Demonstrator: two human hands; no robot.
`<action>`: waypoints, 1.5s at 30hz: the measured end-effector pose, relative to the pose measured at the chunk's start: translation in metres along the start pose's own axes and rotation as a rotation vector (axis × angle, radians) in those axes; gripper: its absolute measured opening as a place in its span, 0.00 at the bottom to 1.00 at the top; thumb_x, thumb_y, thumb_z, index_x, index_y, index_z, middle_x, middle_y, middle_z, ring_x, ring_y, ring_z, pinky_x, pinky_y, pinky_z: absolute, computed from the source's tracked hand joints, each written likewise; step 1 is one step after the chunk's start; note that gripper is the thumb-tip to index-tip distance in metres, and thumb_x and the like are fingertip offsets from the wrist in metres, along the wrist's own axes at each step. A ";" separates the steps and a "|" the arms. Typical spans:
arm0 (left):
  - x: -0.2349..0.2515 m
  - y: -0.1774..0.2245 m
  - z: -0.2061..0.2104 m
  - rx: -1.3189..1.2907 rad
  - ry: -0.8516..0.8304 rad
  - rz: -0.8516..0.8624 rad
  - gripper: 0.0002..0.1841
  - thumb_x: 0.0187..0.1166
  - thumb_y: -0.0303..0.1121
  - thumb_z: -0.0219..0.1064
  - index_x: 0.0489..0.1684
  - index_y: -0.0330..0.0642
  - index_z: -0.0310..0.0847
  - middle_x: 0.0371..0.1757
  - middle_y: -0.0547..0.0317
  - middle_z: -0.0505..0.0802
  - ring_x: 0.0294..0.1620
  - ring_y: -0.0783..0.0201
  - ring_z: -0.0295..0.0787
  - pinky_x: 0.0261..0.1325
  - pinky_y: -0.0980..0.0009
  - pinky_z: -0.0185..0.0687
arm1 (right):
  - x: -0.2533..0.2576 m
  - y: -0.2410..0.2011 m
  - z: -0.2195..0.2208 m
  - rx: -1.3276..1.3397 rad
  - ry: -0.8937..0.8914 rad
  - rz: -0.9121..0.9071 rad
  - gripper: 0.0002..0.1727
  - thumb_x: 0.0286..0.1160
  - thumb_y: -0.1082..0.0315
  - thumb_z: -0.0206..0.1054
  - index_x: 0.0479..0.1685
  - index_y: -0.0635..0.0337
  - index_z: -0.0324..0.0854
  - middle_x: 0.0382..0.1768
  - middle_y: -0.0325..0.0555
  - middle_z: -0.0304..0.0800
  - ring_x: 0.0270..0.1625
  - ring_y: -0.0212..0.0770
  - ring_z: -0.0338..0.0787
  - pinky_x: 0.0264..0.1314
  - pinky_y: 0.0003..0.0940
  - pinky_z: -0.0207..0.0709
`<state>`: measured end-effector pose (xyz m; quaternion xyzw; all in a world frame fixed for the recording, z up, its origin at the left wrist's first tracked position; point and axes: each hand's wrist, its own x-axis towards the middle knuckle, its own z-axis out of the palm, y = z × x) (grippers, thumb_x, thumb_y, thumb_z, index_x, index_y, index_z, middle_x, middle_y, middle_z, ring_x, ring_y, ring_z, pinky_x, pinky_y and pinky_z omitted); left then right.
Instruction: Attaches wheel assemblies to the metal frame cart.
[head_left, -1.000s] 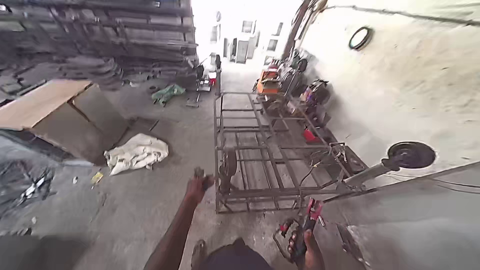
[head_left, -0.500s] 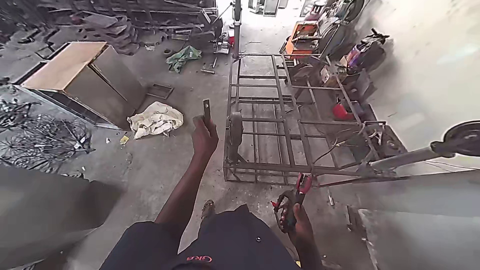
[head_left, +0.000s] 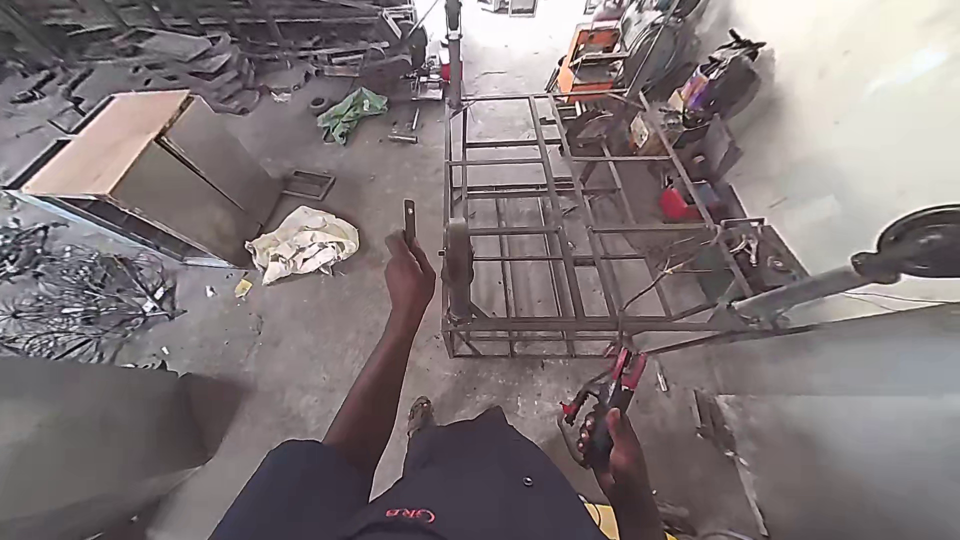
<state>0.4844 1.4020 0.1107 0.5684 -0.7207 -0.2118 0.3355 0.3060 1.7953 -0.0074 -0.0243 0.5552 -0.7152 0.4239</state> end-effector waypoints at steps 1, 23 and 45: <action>-0.004 0.001 0.006 0.020 -0.029 -0.007 0.21 0.93 0.40 0.48 0.75 0.35 0.65 0.39 0.45 0.91 0.37 0.48 0.92 0.43 0.47 0.89 | -0.001 -0.001 0.001 -0.002 -0.005 -0.003 0.30 0.78 0.38 0.65 0.66 0.50 0.68 0.29 0.41 0.84 0.20 0.37 0.86 0.19 0.34 0.85; -0.023 -0.050 -0.004 -1.397 -0.390 -0.403 0.17 0.96 0.37 0.41 0.76 0.53 0.66 0.49 0.43 0.92 0.32 0.60 0.90 0.34 0.69 0.85 | -0.006 0.006 0.016 -0.073 0.022 0.005 0.26 0.83 0.43 0.60 0.66 0.52 0.68 0.28 0.42 0.83 0.20 0.38 0.86 0.19 0.34 0.85; -0.003 -0.087 0.035 -0.911 -0.380 -0.208 0.25 0.94 0.42 0.51 0.91 0.54 0.62 0.77 0.51 0.82 0.72 0.54 0.81 0.69 0.50 0.80 | -0.005 0.006 0.034 -0.109 -0.006 0.006 0.22 0.86 0.46 0.57 0.65 0.51 0.68 0.27 0.42 0.84 0.20 0.37 0.86 0.19 0.33 0.85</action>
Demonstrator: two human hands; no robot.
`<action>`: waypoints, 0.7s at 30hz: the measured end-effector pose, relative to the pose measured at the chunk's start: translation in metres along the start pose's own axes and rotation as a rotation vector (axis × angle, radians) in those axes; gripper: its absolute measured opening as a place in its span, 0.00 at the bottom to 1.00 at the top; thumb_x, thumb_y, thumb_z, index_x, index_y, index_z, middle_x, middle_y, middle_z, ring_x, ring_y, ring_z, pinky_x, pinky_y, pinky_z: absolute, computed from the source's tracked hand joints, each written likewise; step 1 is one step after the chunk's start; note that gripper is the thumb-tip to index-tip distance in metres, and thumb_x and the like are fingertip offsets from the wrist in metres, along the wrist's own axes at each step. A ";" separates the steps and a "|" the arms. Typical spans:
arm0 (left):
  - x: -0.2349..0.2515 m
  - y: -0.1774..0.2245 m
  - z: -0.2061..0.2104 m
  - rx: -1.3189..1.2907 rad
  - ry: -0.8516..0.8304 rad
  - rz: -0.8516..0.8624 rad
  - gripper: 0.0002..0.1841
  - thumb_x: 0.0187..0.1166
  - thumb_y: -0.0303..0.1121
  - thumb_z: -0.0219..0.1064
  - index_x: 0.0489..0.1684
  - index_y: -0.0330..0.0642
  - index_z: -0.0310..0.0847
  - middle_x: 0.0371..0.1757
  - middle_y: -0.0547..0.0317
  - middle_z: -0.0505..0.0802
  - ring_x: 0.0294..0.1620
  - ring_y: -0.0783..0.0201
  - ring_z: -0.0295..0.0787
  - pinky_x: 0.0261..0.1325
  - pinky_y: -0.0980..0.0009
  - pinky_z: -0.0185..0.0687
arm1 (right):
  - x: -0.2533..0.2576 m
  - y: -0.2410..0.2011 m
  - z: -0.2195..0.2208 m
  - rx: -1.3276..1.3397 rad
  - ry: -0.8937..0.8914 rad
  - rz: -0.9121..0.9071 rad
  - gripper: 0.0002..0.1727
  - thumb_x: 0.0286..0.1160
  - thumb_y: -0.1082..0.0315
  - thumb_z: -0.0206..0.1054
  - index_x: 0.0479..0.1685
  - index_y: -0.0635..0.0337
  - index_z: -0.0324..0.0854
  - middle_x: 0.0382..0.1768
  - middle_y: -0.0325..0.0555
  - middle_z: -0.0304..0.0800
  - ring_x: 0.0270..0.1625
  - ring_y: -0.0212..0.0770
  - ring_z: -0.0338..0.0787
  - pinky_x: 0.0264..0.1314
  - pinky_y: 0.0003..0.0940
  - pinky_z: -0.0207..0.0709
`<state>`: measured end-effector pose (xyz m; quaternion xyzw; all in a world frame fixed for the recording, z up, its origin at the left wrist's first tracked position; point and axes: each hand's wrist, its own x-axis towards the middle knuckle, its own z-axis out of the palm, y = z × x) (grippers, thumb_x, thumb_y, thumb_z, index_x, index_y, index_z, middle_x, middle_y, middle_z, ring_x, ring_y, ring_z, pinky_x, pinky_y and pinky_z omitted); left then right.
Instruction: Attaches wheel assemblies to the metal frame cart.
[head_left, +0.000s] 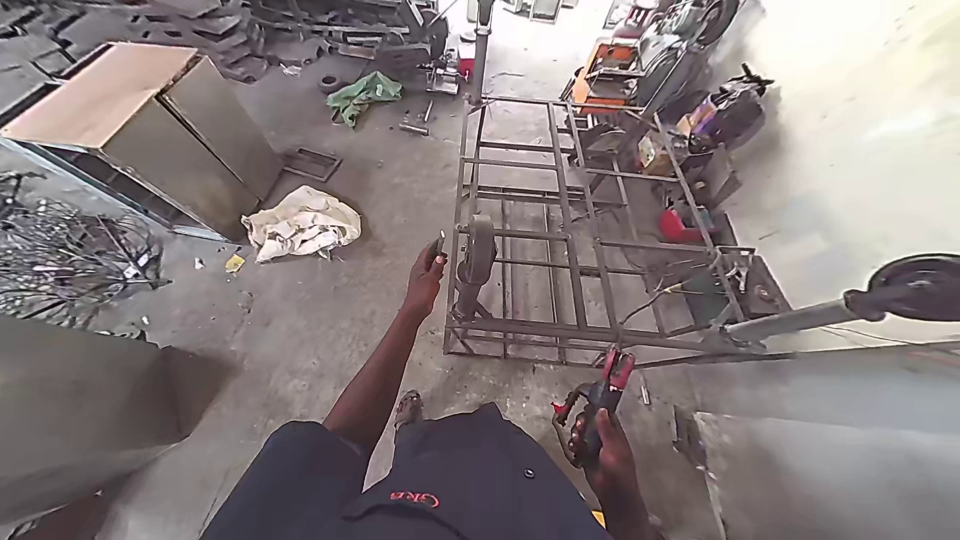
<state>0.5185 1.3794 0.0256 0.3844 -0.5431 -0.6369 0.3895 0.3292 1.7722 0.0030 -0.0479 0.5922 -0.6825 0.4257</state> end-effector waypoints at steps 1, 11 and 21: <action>0.011 -0.012 0.002 -0.002 -0.025 0.035 0.25 0.94 0.39 0.53 0.89 0.50 0.64 0.78 0.50 0.81 0.74 0.55 0.80 0.72 0.51 0.79 | -0.001 0.000 0.000 0.002 0.004 -0.003 0.21 0.86 0.47 0.57 0.65 0.51 0.68 0.27 0.42 0.84 0.20 0.37 0.86 0.19 0.33 0.85; 0.056 -0.053 0.012 0.125 -0.206 0.178 0.24 0.85 0.24 0.60 0.81 0.32 0.70 0.73 0.43 0.86 0.72 0.56 0.85 0.76 0.57 0.81 | -0.017 0.005 -0.006 0.025 0.073 -0.025 0.23 0.84 0.45 0.60 0.65 0.52 0.69 0.28 0.43 0.84 0.20 0.38 0.86 0.17 0.34 0.85; 0.061 -0.048 0.007 0.280 -0.223 0.224 0.23 0.84 0.25 0.64 0.79 0.34 0.73 0.68 0.45 0.88 0.65 0.58 0.89 0.71 0.59 0.85 | -0.014 0.012 0.005 -0.024 0.075 -0.024 0.24 0.83 0.47 0.59 0.69 0.52 0.68 0.28 0.42 0.83 0.20 0.37 0.85 0.18 0.33 0.84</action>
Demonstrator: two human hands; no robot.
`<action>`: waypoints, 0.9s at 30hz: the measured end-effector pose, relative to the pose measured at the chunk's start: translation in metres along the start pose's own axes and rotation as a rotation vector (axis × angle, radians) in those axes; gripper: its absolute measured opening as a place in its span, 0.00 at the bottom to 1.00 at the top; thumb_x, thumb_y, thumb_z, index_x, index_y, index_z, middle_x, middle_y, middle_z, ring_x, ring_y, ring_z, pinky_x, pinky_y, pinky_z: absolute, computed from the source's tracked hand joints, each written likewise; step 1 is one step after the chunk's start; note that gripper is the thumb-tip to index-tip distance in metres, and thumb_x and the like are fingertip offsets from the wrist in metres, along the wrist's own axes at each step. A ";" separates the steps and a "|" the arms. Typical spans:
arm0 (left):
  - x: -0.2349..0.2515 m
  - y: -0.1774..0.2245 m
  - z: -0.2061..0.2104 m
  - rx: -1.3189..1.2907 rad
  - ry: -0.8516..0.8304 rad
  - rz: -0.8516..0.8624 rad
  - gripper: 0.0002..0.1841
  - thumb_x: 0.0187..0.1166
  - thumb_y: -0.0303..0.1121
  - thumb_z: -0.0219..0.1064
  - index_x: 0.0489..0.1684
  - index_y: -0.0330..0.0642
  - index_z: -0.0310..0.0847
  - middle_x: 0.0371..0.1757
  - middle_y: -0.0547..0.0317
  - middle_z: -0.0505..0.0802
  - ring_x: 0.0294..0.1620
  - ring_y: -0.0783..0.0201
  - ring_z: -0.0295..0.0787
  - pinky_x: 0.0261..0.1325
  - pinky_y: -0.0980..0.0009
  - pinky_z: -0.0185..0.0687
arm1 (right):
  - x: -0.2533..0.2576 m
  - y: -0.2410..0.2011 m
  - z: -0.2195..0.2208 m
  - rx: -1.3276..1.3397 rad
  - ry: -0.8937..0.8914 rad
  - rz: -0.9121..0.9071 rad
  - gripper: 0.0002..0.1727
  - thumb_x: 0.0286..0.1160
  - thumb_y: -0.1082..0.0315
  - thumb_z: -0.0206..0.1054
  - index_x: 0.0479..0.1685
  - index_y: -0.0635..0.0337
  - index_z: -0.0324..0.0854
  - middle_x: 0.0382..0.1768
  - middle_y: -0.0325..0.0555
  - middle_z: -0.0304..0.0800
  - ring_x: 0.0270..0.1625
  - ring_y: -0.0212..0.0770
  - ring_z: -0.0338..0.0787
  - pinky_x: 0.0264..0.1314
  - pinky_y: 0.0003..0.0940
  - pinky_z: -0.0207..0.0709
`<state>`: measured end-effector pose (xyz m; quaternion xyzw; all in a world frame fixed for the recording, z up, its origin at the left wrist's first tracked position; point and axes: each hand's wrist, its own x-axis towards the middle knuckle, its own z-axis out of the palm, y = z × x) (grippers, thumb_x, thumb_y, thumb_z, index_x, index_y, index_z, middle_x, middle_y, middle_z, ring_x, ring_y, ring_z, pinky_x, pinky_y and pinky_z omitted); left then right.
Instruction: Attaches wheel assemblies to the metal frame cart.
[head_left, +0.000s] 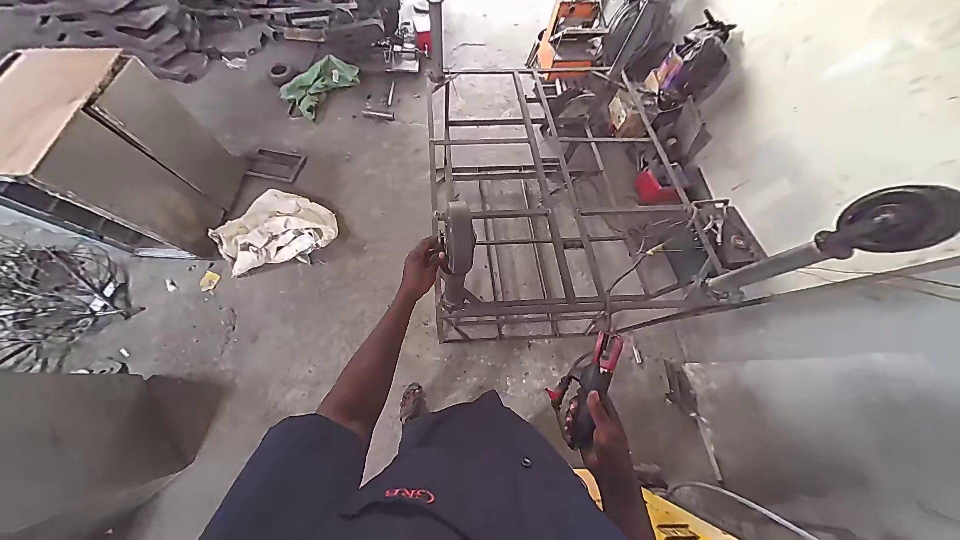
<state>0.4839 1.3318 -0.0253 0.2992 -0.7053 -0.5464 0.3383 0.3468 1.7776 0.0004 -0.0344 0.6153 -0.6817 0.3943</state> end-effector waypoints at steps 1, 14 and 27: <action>0.000 -0.001 0.000 0.027 0.009 0.021 0.23 0.84 0.24 0.64 0.78 0.34 0.74 0.67 0.45 0.89 0.64 0.58 0.90 0.71 0.59 0.85 | 0.000 0.000 0.002 -0.001 -0.001 0.004 0.24 0.84 0.48 0.59 0.69 0.52 0.67 0.27 0.42 0.82 0.19 0.37 0.85 0.18 0.33 0.84; 0.005 -0.003 -0.015 0.195 -0.091 0.115 0.13 0.84 0.26 0.64 0.61 0.32 0.83 0.65 0.46 0.89 0.64 0.60 0.89 0.71 0.60 0.84 | 0.004 0.008 0.003 -0.001 -0.024 -0.014 0.26 0.83 0.47 0.59 0.70 0.54 0.66 0.28 0.41 0.82 0.21 0.37 0.84 0.20 0.32 0.83; 0.005 0.001 -0.016 0.302 -0.105 0.080 0.19 0.86 0.29 0.62 0.74 0.32 0.76 0.65 0.44 0.89 0.64 0.59 0.89 0.72 0.60 0.82 | 0.002 0.013 -0.007 0.033 0.021 -0.007 0.22 0.85 0.51 0.55 0.69 0.53 0.66 0.28 0.41 0.82 0.20 0.36 0.84 0.18 0.31 0.82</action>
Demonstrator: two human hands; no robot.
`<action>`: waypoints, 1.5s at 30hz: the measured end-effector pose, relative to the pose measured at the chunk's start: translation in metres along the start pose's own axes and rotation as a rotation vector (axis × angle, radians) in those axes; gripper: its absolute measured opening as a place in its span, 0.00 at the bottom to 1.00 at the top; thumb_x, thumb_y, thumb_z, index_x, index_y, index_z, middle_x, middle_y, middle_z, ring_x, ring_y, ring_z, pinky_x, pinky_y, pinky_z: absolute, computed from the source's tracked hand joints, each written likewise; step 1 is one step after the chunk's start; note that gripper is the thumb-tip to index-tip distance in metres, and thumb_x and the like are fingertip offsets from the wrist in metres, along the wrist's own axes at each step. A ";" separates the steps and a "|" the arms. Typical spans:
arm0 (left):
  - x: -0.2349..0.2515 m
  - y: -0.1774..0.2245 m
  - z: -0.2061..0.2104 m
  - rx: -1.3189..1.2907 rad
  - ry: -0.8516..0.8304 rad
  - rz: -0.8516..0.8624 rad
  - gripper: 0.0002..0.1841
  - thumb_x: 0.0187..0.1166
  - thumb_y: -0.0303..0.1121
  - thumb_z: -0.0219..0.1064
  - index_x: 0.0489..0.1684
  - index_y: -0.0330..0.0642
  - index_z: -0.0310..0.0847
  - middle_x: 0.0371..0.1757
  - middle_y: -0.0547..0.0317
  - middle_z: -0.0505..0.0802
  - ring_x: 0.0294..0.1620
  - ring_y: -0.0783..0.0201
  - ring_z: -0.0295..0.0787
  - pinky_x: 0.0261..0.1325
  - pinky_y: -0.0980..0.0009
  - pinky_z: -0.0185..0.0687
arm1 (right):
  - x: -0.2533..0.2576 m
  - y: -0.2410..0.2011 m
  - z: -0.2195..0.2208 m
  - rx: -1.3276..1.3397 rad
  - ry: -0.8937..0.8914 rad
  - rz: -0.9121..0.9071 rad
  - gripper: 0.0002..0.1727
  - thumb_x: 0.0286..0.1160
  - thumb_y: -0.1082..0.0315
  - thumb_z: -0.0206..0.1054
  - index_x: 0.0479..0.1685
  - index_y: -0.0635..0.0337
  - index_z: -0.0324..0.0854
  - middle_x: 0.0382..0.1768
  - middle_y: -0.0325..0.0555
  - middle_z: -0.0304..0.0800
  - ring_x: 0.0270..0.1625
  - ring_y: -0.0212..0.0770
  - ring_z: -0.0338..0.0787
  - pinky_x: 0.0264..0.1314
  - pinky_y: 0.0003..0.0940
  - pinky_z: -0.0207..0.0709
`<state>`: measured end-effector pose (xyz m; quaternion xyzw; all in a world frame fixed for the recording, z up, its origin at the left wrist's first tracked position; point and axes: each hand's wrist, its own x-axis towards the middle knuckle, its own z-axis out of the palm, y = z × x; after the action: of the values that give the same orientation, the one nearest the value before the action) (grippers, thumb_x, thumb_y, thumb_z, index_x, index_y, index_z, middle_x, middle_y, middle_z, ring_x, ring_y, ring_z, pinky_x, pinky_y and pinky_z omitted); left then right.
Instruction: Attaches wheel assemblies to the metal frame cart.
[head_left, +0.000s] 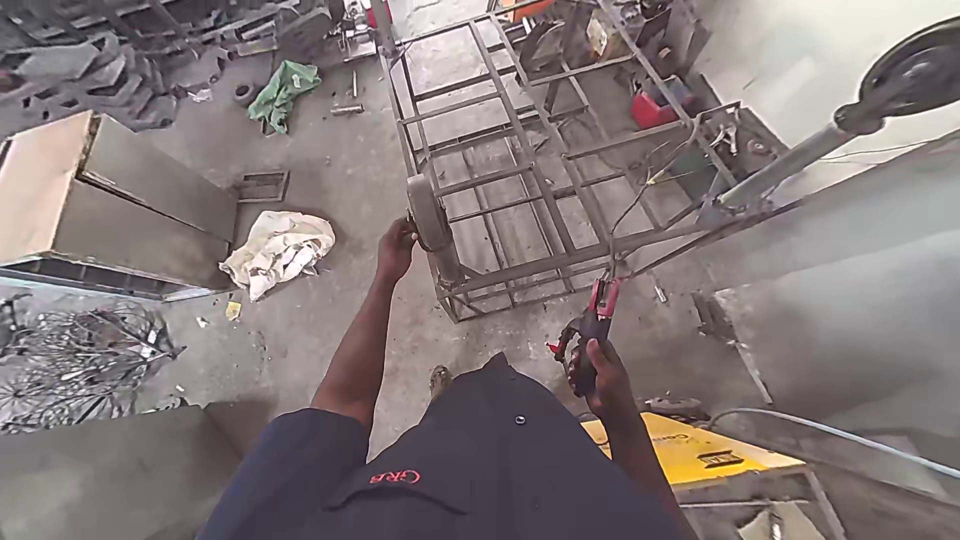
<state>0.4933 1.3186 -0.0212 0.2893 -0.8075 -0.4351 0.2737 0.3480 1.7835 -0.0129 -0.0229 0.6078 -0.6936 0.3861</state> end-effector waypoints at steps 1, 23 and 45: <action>0.000 0.000 0.000 0.004 0.002 -0.001 0.19 0.86 0.28 0.62 0.74 0.32 0.75 0.65 0.44 0.89 0.64 0.59 0.89 0.72 0.60 0.82 | 0.000 0.000 -0.001 0.008 0.003 0.000 0.22 0.86 0.51 0.56 0.69 0.53 0.66 0.28 0.41 0.82 0.20 0.36 0.84 0.19 0.31 0.82; 0.003 0.028 -0.008 -0.085 0.033 -0.031 0.21 0.85 0.30 0.66 0.75 0.35 0.78 0.67 0.49 0.91 0.67 0.63 0.89 0.76 0.62 0.82 | 0.015 -0.015 -0.015 -0.034 -0.015 0.026 0.23 0.86 0.49 0.55 0.70 0.53 0.66 0.27 0.42 0.82 0.19 0.37 0.84 0.18 0.33 0.83; 0.035 0.005 -0.042 -0.090 -0.188 0.141 0.13 0.75 0.36 0.76 0.53 0.43 0.93 0.49 0.57 0.97 0.50 0.64 0.95 0.63 0.54 0.88 | 0.022 -0.022 0.086 -0.237 0.048 0.079 0.20 0.93 0.53 0.51 0.71 0.54 0.67 0.28 0.44 0.82 0.20 0.37 0.84 0.18 0.33 0.83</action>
<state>0.4976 1.2735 0.0100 0.1772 -0.8274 -0.4760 0.2395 0.3645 1.6988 0.0182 -0.0277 0.6949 -0.6016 0.3929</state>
